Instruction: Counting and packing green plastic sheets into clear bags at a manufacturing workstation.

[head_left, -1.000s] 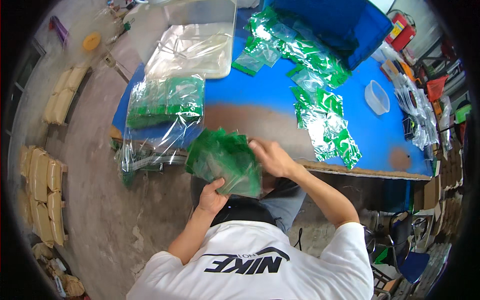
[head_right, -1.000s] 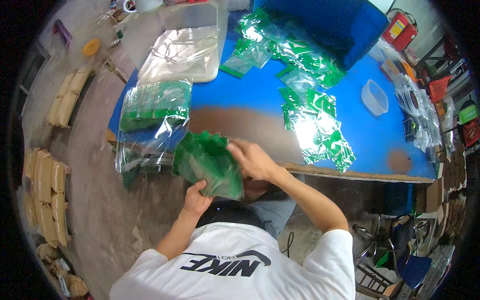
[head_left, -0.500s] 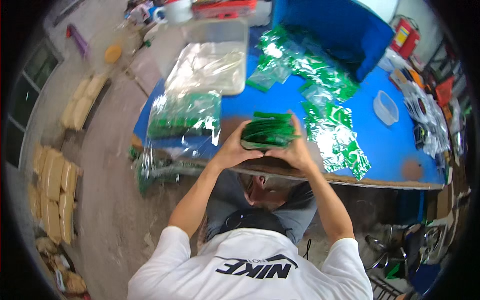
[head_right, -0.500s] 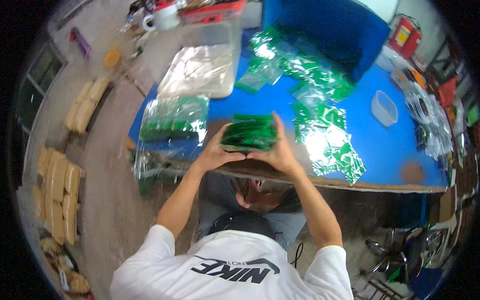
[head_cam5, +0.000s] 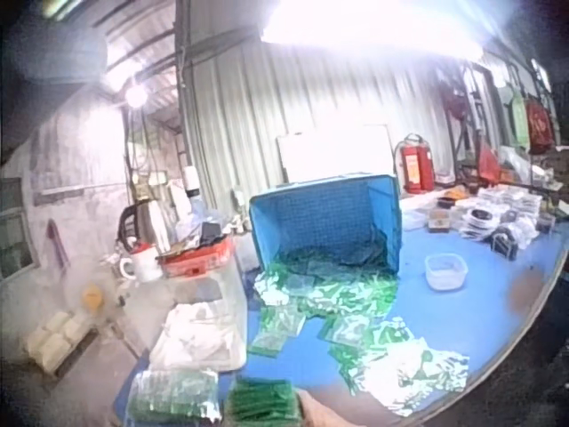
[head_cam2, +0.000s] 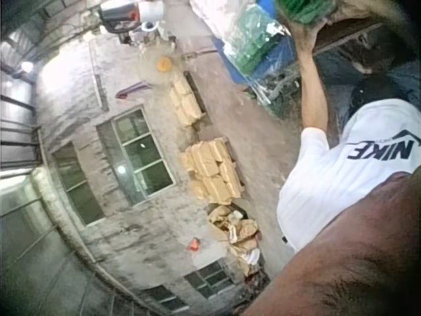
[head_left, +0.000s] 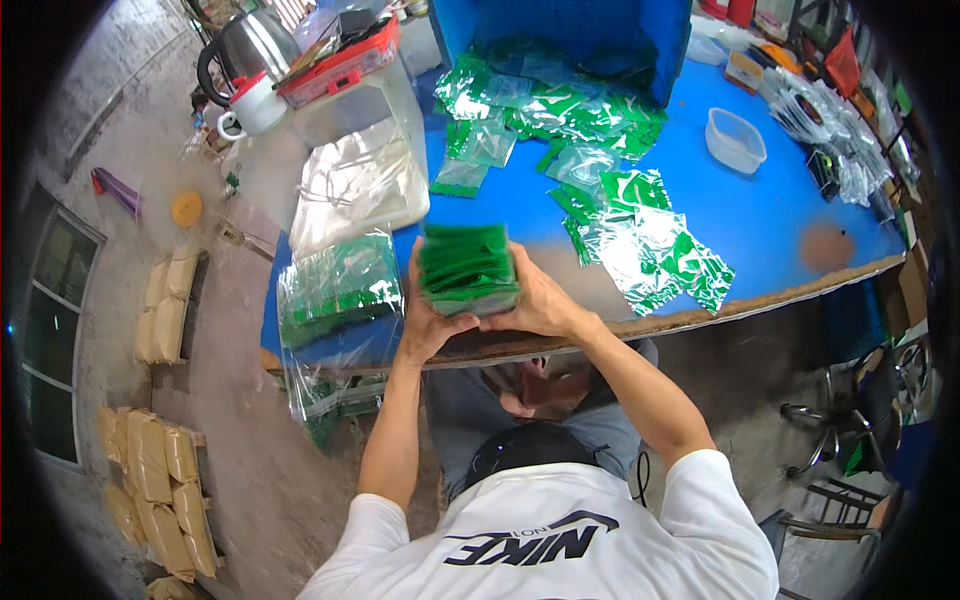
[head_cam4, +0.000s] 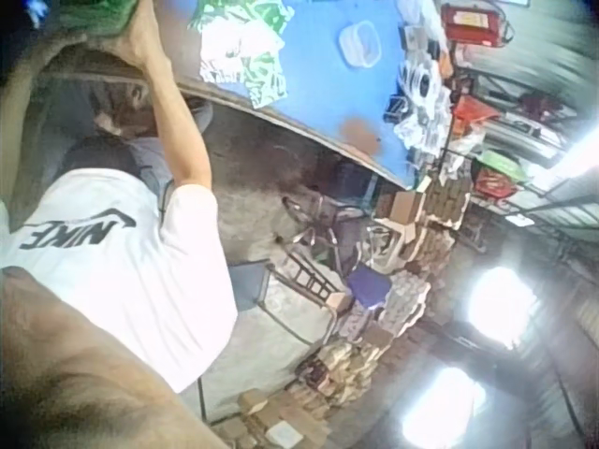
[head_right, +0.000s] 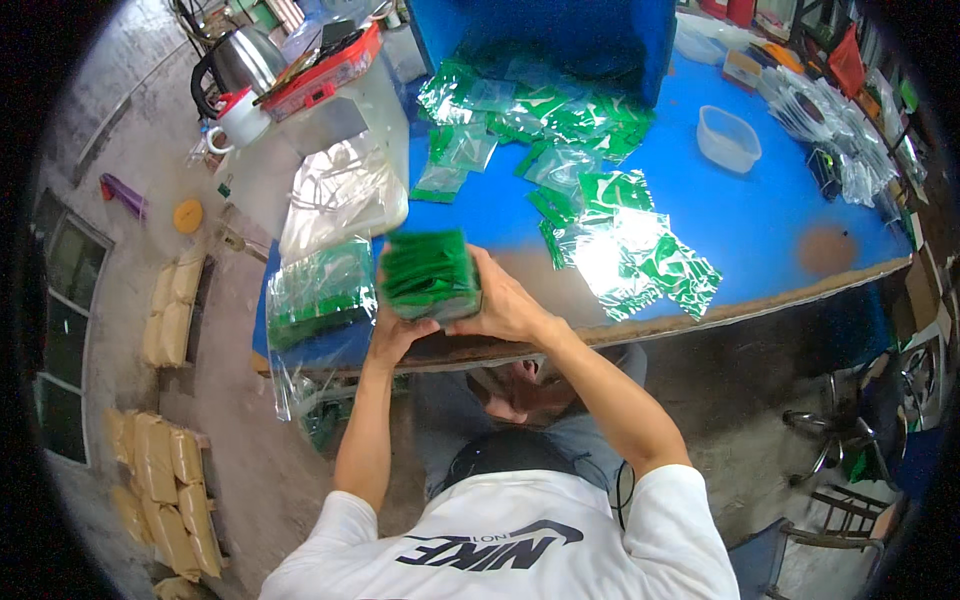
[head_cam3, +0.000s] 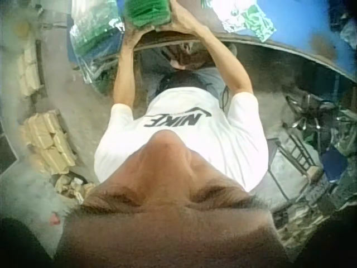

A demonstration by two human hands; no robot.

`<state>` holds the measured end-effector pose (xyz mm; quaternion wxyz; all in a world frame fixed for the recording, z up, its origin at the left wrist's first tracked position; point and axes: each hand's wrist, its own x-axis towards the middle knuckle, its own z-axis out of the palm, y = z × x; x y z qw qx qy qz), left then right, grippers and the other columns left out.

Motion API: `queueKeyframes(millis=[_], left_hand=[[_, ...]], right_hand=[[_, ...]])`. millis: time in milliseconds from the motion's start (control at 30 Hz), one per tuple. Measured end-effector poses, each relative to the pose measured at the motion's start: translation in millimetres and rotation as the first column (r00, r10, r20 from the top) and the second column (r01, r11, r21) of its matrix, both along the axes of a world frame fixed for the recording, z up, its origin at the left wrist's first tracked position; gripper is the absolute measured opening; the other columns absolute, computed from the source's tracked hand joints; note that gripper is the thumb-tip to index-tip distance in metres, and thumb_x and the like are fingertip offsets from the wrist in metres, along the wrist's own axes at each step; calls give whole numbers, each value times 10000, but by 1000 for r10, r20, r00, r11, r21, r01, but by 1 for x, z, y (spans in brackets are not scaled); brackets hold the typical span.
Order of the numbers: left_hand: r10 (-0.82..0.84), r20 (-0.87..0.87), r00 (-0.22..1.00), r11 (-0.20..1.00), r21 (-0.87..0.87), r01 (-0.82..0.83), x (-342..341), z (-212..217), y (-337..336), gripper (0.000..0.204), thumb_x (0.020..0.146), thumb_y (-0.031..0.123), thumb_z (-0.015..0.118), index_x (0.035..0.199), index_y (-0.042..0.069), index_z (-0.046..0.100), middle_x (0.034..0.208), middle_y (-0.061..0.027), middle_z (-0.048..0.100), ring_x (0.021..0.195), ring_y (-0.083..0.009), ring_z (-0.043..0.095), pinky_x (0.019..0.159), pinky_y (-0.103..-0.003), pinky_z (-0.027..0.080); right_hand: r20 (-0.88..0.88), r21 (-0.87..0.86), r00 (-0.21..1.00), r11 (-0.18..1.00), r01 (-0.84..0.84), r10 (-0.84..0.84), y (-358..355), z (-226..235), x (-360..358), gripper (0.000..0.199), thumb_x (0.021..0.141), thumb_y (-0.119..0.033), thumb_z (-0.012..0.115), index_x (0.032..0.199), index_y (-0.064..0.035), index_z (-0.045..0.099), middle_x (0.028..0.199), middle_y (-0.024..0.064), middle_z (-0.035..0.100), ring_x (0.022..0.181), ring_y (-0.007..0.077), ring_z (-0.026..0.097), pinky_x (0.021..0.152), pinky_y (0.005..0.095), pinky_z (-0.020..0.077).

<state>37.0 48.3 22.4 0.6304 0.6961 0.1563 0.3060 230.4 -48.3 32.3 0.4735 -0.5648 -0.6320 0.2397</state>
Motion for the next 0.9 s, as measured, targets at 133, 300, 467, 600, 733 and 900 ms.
queueKeyframes(millis=[133,300,467,600,733,900], left_hand=[[152,117,981,988,-8,-153,-7,-8,-8,1082,637,218,931,1494,48,292,1390,-97,502,1309,-236,463,1113,-398,369],[73,-108,991,997,1,-73,-14,-5,-1,1228,642,70,918,1547,58,88,1392,-94,498,1291,-212,479,1105,-389,388],[22,-214,976,979,204,22,-11,-1,-1,1280,649,61,912,1549,68,2,1399,-108,487,1266,-204,500,1079,-356,416],[136,-109,985,921,381,-85,-6,6,-5,937,656,59,903,1434,20,381,1310,-92,579,1200,-191,551,1029,-342,446],[79,-222,972,965,263,-18,-5,8,-6,591,703,116,882,1224,10,624,1169,-67,677,1083,-179,624,950,-340,487],[149,-113,982,937,333,-104,-1,4,-8,585,737,173,866,1242,31,609,1150,-59,689,1045,-167,641,919,-343,507]], right_hand=[[-21,-27,998,998,-63,62,-7,2,-9,962,683,-235,867,1417,-39,278,1304,273,512,1263,427,488,1037,449,422],[37,28,996,997,-77,76,0,-7,0,969,650,-256,888,1376,-5,296,1273,267,513,1231,444,478,1024,466,411],[110,27,994,999,-32,29,2,-20,2,1022,590,-305,913,1362,7,319,1232,278,519,1198,449,486,1033,473,392],[163,22,984,997,-72,68,7,-19,6,1018,575,-313,921,1340,14,335,1216,264,528,1181,447,482,1029,474,390],[163,-176,975,977,-119,149,4,-3,8,1039,590,-336,922,1371,-4,324,1329,251,460,1284,429,436,1078,455,382],[92,239,995,971,17,-40,-19,48,-2,999,604,-332,909,1412,-72,384,1436,265,381,1362,451,352,1141,527,309]])
